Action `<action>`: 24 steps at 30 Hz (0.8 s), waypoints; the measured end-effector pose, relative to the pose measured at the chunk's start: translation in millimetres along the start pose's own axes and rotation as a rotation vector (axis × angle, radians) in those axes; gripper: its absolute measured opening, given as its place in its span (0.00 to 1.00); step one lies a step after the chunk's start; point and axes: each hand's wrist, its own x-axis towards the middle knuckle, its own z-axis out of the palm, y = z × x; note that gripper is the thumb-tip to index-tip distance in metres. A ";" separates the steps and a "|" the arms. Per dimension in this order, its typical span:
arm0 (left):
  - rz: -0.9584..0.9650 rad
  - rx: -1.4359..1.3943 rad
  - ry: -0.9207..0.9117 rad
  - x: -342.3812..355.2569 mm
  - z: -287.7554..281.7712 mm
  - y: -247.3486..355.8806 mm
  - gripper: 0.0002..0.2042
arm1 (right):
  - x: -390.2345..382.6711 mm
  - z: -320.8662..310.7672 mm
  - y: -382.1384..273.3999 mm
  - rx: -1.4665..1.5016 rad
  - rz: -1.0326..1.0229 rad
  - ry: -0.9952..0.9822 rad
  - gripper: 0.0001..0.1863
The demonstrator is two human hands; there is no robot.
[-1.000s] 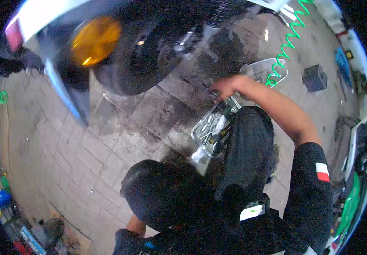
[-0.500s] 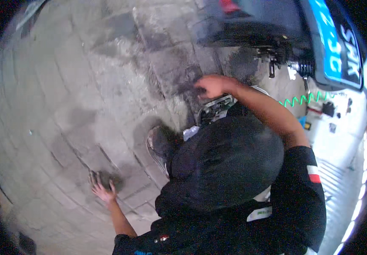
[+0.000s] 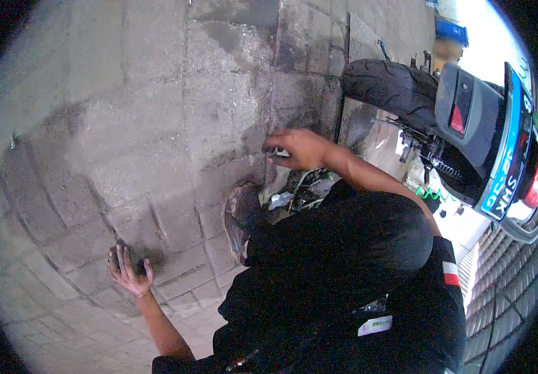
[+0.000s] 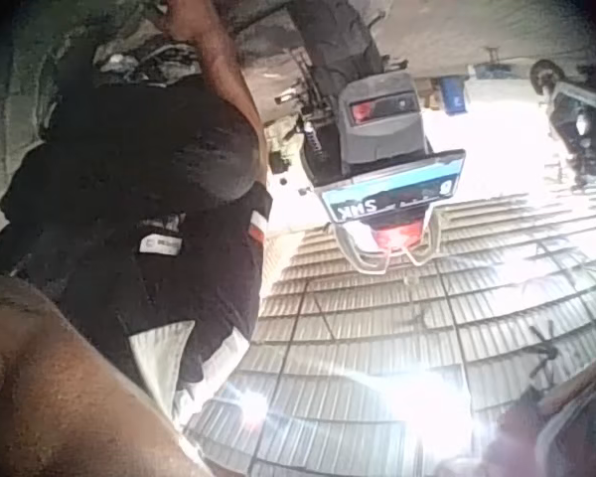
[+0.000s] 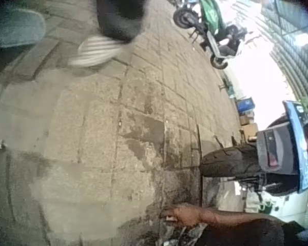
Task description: The person repairs a scooter by removing a metal cover using a pneumatic impact wrench, then handles brake components and organizes tools in a blue toolbox.
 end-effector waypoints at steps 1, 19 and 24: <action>-0.002 -0.013 -0.004 0.0 0.9 -0.1 0.26 | -3.1 3.8 1.3 -0.073 -0.018 -0.003 0.22; 0.033 0.047 0.020 11.2 -1.3 9.3 0.28 | -64.4 141.4 132.4 0.283 0.653 0.843 0.47; -0.052 0.097 -0.052 3.1 -4.6 17.4 0.31 | -63.4 175.6 193.7 0.562 0.851 0.977 0.53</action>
